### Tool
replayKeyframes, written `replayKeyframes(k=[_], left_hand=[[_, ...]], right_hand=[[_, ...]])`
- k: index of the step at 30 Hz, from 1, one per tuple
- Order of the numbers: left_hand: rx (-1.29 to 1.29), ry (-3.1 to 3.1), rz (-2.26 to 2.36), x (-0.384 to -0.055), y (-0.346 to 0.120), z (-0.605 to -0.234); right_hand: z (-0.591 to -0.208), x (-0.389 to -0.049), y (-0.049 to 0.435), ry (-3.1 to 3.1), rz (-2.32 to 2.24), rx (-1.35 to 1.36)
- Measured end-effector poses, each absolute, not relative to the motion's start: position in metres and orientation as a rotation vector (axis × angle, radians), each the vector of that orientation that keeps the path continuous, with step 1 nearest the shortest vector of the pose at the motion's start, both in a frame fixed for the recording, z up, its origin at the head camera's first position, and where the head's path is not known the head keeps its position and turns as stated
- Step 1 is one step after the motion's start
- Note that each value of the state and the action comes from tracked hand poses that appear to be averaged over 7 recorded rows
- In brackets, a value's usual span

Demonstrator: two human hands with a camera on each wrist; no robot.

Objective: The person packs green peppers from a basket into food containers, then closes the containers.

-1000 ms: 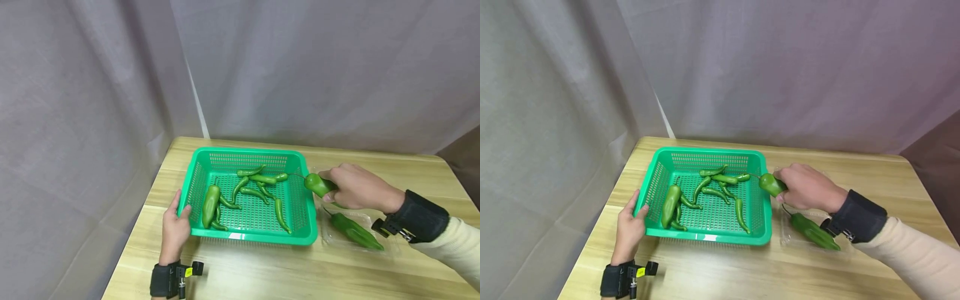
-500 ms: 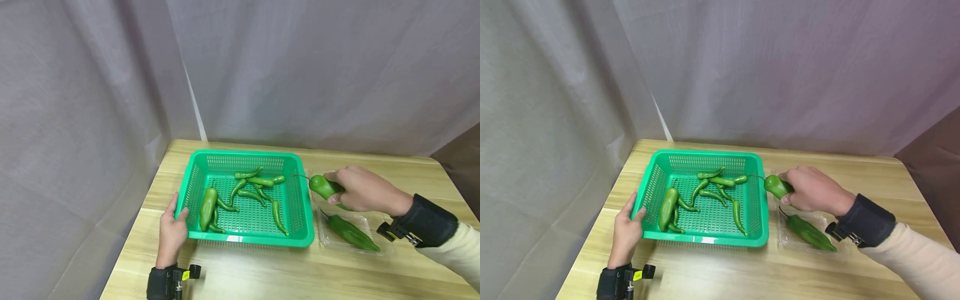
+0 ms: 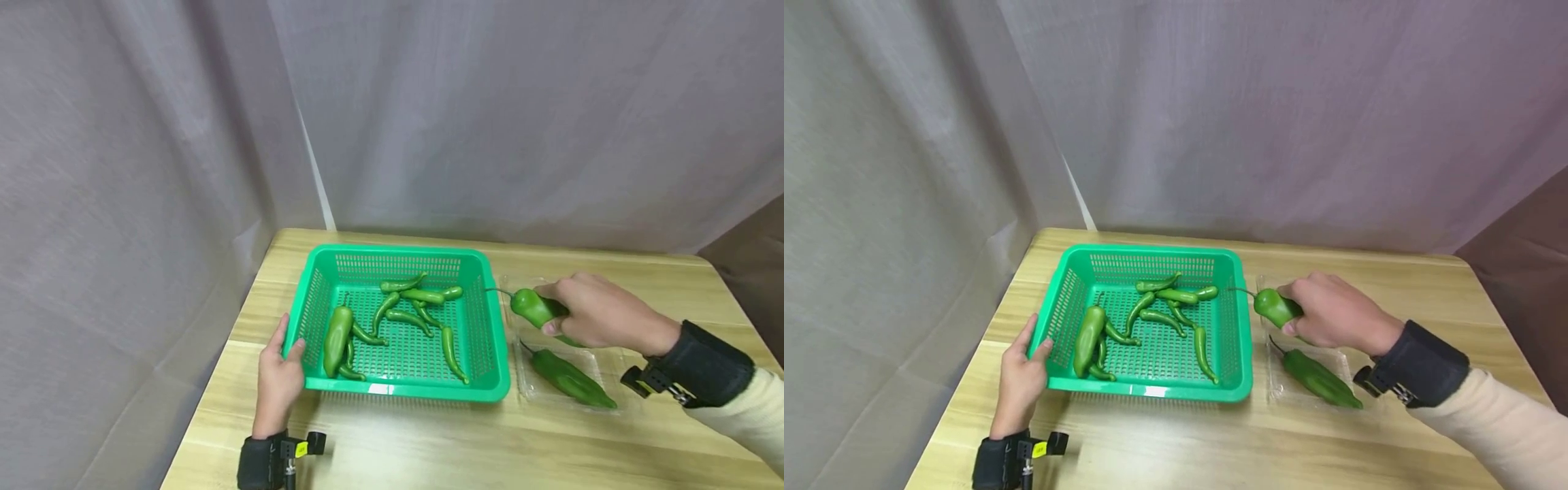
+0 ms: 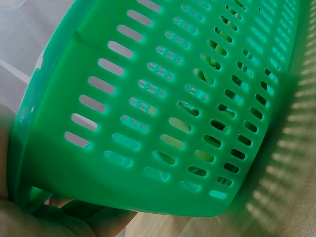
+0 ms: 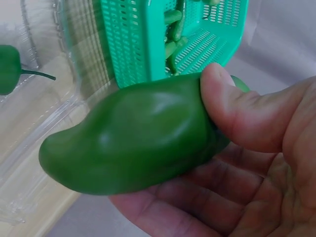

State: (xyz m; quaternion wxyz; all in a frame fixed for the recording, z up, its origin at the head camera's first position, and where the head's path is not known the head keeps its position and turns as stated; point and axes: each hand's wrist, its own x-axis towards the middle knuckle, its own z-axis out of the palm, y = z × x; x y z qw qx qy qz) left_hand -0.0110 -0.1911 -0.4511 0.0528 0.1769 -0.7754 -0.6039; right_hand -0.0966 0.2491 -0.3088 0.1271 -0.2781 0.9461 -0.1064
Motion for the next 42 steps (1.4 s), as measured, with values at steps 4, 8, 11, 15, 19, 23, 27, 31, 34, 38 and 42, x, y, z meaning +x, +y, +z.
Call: replayKeyframes(k=[4,8,11,15,19,23,27,31,34,38,42], left_hand=[[0.543,-2.367,-1.828,-0.01,-0.191,-0.451],[0.531,-2.365,-1.828,-0.012,-0.19,-0.45],[0.52,-2.353,-1.827,-0.014,-0.189,-0.449],[0.514,-2.34,-1.827,-0.015,-0.188,-0.448],[0.513,-2.344,-1.841,-0.015,-0.188,-0.447],[0.516,-2.349,-1.847,-0.014,-0.188,-0.448],[0.546,-2.368,-1.838,-0.009,-0.189,-0.45],[0.572,-2.366,-1.836,-0.004,-0.19,-0.452],[0.553,-2.355,-1.833,-0.004,-0.19,-0.452],[0.523,-2.366,-1.814,-0.01,-0.189,-0.452],[0.54,-2.367,-1.81,-0.011,-0.19,-0.45]], right_hand=[[-0.311,-0.095,0.255,2.756,-0.313,-0.81],[-0.31,-0.096,0.26,2.756,-0.323,-0.781],[-0.309,-0.097,0.262,2.757,-0.31,-0.76],[-0.308,-0.097,0.265,2.762,-0.308,-0.739],[-0.309,-0.096,0.268,2.762,-0.312,-0.716],[-0.31,-0.094,0.271,2.76,-0.302,-0.702],[-0.314,-0.091,0.275,2.746,-0.293,-0.71],[-0.316,-0.09,0.277,2.715,-0.323,-0.688],[-0.316,-0.091,0.278,2.718,-0.33,-0.666],[-0.314,-0.092,0.282,2.743,-0.303,-0.672],[-0.315,-0.094,0.281,2.758,-0.284,-0.69]])
